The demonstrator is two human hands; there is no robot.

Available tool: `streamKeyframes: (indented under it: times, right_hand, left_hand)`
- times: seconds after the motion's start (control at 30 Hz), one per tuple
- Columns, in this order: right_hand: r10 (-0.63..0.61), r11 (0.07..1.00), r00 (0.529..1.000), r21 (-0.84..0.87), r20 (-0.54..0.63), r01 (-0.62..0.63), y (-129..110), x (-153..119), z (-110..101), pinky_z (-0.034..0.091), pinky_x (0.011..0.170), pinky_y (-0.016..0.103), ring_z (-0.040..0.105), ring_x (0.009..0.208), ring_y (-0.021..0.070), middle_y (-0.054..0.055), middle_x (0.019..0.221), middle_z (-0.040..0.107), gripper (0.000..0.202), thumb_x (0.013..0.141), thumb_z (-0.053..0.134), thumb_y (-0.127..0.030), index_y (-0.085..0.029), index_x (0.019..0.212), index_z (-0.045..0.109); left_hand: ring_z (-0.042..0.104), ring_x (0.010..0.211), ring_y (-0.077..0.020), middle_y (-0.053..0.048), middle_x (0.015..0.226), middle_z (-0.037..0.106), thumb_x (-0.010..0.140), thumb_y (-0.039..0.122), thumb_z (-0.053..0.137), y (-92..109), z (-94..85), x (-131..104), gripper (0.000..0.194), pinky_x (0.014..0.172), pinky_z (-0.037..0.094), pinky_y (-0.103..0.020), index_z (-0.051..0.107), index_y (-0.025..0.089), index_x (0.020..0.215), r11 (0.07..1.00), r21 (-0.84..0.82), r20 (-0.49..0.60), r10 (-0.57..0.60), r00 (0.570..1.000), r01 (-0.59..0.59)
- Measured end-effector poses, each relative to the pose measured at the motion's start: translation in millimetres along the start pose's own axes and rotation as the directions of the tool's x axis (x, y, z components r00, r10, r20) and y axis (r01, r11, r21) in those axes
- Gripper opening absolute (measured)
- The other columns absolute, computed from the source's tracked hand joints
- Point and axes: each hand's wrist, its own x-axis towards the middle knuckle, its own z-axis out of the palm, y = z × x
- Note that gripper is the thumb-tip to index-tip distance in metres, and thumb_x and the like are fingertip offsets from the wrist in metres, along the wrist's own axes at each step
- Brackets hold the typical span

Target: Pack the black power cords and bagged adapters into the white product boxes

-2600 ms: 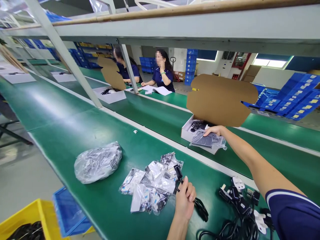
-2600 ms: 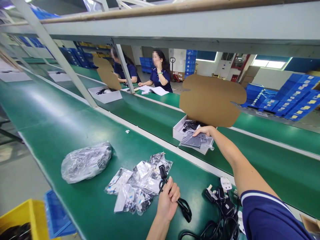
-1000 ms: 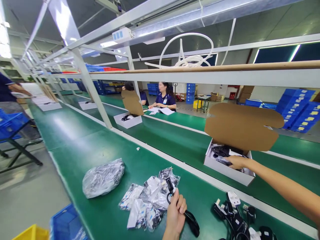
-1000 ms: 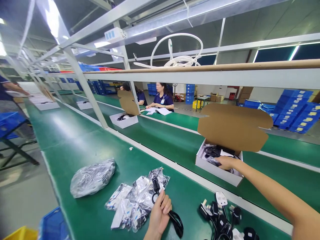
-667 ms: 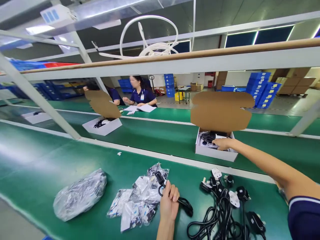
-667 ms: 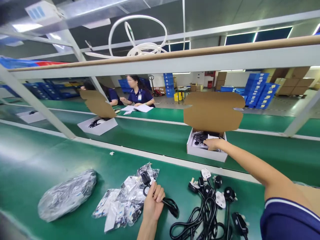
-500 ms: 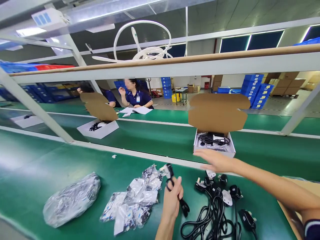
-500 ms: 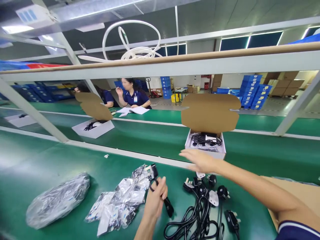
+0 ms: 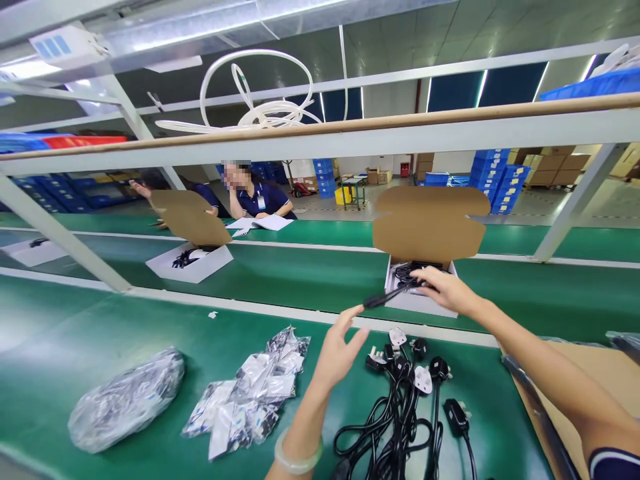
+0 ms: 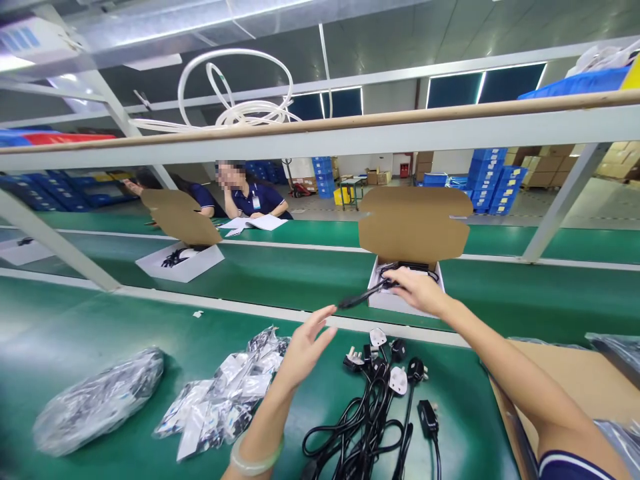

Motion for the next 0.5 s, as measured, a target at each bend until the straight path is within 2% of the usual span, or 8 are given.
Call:
streamKeyframes:
  times: [0.07, 0.13, 0.2, 0.27, 0.33, 0.4, 0.43, 0.5]
  right_hand:
    - [0.106, 0.994, 0.989, 0.035, -0.103, -0.103, 45.9, -4.7, -0.2, 0.054, 0.080, 0.034, 0.064, 0.088, 0.0204, 0.009, 0.110, 0.062, 0.042, 0.097, 0.044, -0.044, -0.025, 0.134, 0.048]
    - [0.166, 0.986, 0.981, 0.040, -0.104, -0.162, 91.9, -15.6, 9.4, 0.055, 0.083, 0.038, 0.065, 0.091, 0.0215, 0.010, 0.113, 0.061, 0.045, 0.096, 0.042, -0.047, -0.023, 0.133, 0.048]
    - [0.217, 0.976, 0.976, -0.033, 0.012, -0.217, 132.5, -31.1, 25.7, 0.050, 0.096, 0.045, 0.062, 0.107, 0.0263, 0.013, 0.124, 0.059, 0.050, 0.094, 0.040, -0.051, -0.021, 0.134, 0.050]
    - [0.339, 0.937, 0.929, -0.147, 0.151, -0.317, 163.2, -47.0, 42.4, 0.039, 0.109, 0.050, 0.048, 0.128, 0.0309, 0.016, 0.140, 0.049, 0.061, 0.092, 0.039, -0.057, -0.019, 0.139, 0.047]
    - [0.494, 0.860, 0.842, -0.262, 0.216, -0.438, 182.2, -59.4, 53.9, 0.027, 0.116, 0.052, 0.031, 0.141, 0.0320, 0.015, 0.152, 0.035, 0.069, 0.092, 0.032, -0.062, -0.020, 0.146, 0.040]
    - [0.591, 0.795, 0.773, -0.331, 0.231, -0.509, 191.3, -68.0, 58.6, 0.023, 0.118, 0.051, 0.022, 0.145, 0.0312, 0.014, 0.156, 0.026, 0.073, 0.093, 0.026, -0.064, -0.019, 0.150, 0.034]
    - [0.597, 0.790, 0.766, -0.339, 0.238, -0.511, 193.3, -71.5, 58.7, 0.022, 0.118, 0.050, 0.020, 0.145, 0.0303, 0.014, 0.157, 0.026, 0.074, 0.093, 0.025, -0.064, -0.018, 0.150, 0.033]
    - [0.550, 0.823, 0.802, -0.318, 0.234, -0.471, 195.0, -78.9, 55.3, 0.025, 0.118, 0.042, 0.025, 0.144, 0.0265, 0.013, 0.155, 0.031, 0.071, 0.093, 0.027, -0.061, -0.016, 0.148, 0.037]
  left_hand:
    - [0.056, 0.121, -0.0247, -0.012, 0.125, 0.063, 0.082, 0.040, 0.066, -9.4, -17.5, -11.8, 0.039, 0.109, 0.039, -0.039, 0.066, 0.019, 0.115, 0.998, 0.041, -0.063, -0.050, 0.997, 0.052]
    - [0.059, 0.117, -0.0262, -0.013, 0.120, 0.066, 0.081, 0.049, 0.064, -22.7, -33.6, -29.6, 0.041, 0.106, 0.043, -0.041, 0.067, 0.017, 0.108, 0.991, 0.055, -0.111, -0.112, 0.987, 0.119]
    - [0.061, 0.114, -0.0274, -0.014, 0.117, 0.067, 0.079, 0.054, 0.065, -38.6, -47.0, -51.6, 0.045, 0.106, 0.044, -0.043, 0.068, 0.017, 0.104, 0.980, 0.075, -0.158, -0.172, 0.972, 0.185]
    - [0.061, 0.114, -0.0284, -0.013, 0.117, 0.067, 0.078, 0.057, 0.065, -54.8, -59.1, -75.5, 0.047, 0.107, 0.043, -0.044, 0.068, 0.017, 0.103, 0.961, 0.084, -0.189, -0.243, 0.952, 0.262]
    - [0.061, 0.115, -0.0302, -0.013, 0.117, 0.068, 0.074, 0.061, 0.066, -69.1, -71.3, -98.5, 0.051, 0.108, 0.043, -0.046, 0.069, 0.018, 0.103, 0.937, 0.077, -0.237, -0.313, 0.920, 0.339]
    - [0.061, 0.115, -0.0325, -0.013, 0.115, 0.069, 0.069, 0.065, 0.068, -80.0, -83.5, -118.8, 0.057, 0.108, 0.042, -0.048, 0.071, 0.018, 0.100, 0.917, 0.058, -0.303, -0.360, 0.882, 0.394]
    - [0.061, 0.115, -0.0334, -0.013, 0.114, 0.070, 0.067, 0.067, 0.068, -83.9, -89.0, -127.5, 0.059, 0.109, 0.042, -0.049, 0.071, 0.018, 0.099, 0.910, 0.047, -0.336, -0.374, 0.865, 0.411]
    - [0.060, 0.116, -0.0343, -0.013, 0.112, 0.070, 0.065, 0.069, 0.068, -88.8, -97.4, -141.1, 0.061, 0.109, 0.041, -0.050, 0.071, 0.018, 0.098, 0.899, 0.024, -0.376, -0.398, 0.837, 0.438]
